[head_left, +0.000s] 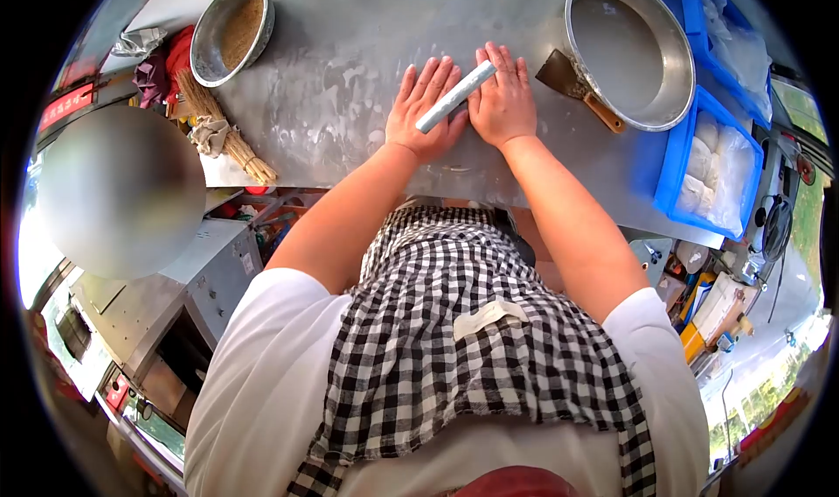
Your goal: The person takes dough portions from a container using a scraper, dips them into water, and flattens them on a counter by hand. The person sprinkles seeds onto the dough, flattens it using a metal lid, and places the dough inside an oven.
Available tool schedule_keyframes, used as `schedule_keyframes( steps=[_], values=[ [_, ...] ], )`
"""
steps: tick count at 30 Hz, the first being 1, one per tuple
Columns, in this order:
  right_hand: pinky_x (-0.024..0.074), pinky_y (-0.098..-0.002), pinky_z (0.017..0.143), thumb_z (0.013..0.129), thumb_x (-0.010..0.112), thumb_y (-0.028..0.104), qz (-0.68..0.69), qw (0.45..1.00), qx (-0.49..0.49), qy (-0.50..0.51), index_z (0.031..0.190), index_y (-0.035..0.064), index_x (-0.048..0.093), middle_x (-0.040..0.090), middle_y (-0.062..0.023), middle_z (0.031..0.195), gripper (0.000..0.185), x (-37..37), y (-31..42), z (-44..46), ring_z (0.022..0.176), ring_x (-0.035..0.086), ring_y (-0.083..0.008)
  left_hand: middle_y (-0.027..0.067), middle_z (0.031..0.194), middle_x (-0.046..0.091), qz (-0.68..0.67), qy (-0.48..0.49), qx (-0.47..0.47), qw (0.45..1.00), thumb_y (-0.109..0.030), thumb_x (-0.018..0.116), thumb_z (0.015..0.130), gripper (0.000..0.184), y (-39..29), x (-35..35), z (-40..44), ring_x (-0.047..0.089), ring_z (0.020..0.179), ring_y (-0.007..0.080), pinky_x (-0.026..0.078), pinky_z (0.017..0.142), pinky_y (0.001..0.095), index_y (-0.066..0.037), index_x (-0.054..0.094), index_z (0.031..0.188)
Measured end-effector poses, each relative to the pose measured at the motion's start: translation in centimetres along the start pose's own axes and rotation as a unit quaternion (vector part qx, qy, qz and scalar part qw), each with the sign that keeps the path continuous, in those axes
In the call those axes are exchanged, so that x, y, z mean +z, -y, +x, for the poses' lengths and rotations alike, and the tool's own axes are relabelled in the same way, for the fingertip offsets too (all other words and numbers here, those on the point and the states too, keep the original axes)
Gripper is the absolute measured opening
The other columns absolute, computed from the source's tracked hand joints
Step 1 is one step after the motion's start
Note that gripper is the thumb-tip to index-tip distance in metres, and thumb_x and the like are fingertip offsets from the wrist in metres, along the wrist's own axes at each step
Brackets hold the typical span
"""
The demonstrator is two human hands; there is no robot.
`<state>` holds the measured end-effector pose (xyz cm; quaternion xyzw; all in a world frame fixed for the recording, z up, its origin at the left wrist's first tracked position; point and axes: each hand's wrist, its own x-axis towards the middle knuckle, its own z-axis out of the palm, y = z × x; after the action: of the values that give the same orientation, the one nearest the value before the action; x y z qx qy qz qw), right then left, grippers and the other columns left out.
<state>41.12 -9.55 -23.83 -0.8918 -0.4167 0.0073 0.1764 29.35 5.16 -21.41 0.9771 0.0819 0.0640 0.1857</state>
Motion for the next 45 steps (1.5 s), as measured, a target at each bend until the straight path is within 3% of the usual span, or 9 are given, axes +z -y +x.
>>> schedule_keyframes(
  steps=[10,19,21,31,37,45],
  values=[
    [0.0199,-0.0545,0.132,0.104,0.057,0.035,-0.004,1.000,0.007,0.000,0.155,0.0033,0.051,0.040,-0.0139,0.169,0.061,-0.5,-0.6,0.7,0.160,0.032,-0.0316,0.0129,0.174,0.034,-0.025,0.007,0.008,1.000,-0.045,0.066,0.098,0.082,0.8,0.1,0.4,0.027,0.163,0.0302,0.016,0.133,0.0520,-0.010,0.037,0.166],
    [0.0206,-0.0550,0.132,0.104,0.056,0.037,-0.016,1.000,-0.007,-0.015,0.152,0.0035,0.054,0.041,-0.0136,0.169,0.059,-0.4,-0.6,0.5,0.160,0.033,-0.0314,0.0102,0.175,0.032,0.057,0.029,-0.009,0.998,-0.057,0.060,0.099,0.086,0.6,0.5,0.4,0.024,0.164,0.0284,0.014,0.133,0.0541,-0.012,0.035,0.168],
    [0.0216,-0.0547,0.132,0.103,0.058,0.037,-0.028,1.000,-0.012,-0.003,0.157,0.0055,0.049,0.040,-0.0129,0.170,0.063,-0.3,-0.8,0.7,0.159,0.033,-0.0316,0.0099,0.176,0.031,0.061,0.034,-0.020,0.997,-0.059,0.059,0.099,0.087,0.3,0.4,0.2,0.024,0.164,0.0269,0.014,0.133,0.0540,-0.012,0.034,0.168],
    [0.0197,-0.0535,0.132,0.105,0.056,0.040,-0.032,0.999,-0.002,-0.014,0.154,0.0049,0.053,0.040,-0.0117,0.170,0.061,-0.1,-0.7,0.5,0.160,0.031,-0.0296,0.0094,0.174,0.035,0.057,0.009,-0.002,0.998,-0.060,0.062,0.098,0.086,0.8,0.6,0.2,0.027,0.163,0.0275,0.017,0.133,0.0533,-0.014,0.038,0.167],
    [0.0200,-0.0535,0.132,0.104,0.056,0.038,-0.014,1.000,-0.003,-0.019,0.155,0.0051,0.052,0.041,-0.0120,0.169,0.060,-0.1,-0.7,0.6,0.160,0.032,-0.0303,0.0114,0.176,0.028,-0.018,0.021,0.004,1.000,-0.060,0.058,0.099,0.088,1.8,-0.2,0.4,0.018,0.166,0.0282,0.009,0.135,0.0513,-0.009,0.034,0.167],
    [0.0198,-0.0539,0.132,0.103,0.057,0.037,-0.016,1.000,-0.014,-0.022,0.154,0.0051,0.053,0.040,-0.0129,0.169,0.061,-0.4,-0.7,1.2,0.159,0.034,-0.0309,0.0117,0.178,0.025,0.050,0.029,-0.004,0.998,-0.064,0.056,0.099,0.093,2.5,0.3,0.0,0.017,0.166,0.0298,0.008,0.135,0.0522,-0.008,0.031,0.168]
  ],
)
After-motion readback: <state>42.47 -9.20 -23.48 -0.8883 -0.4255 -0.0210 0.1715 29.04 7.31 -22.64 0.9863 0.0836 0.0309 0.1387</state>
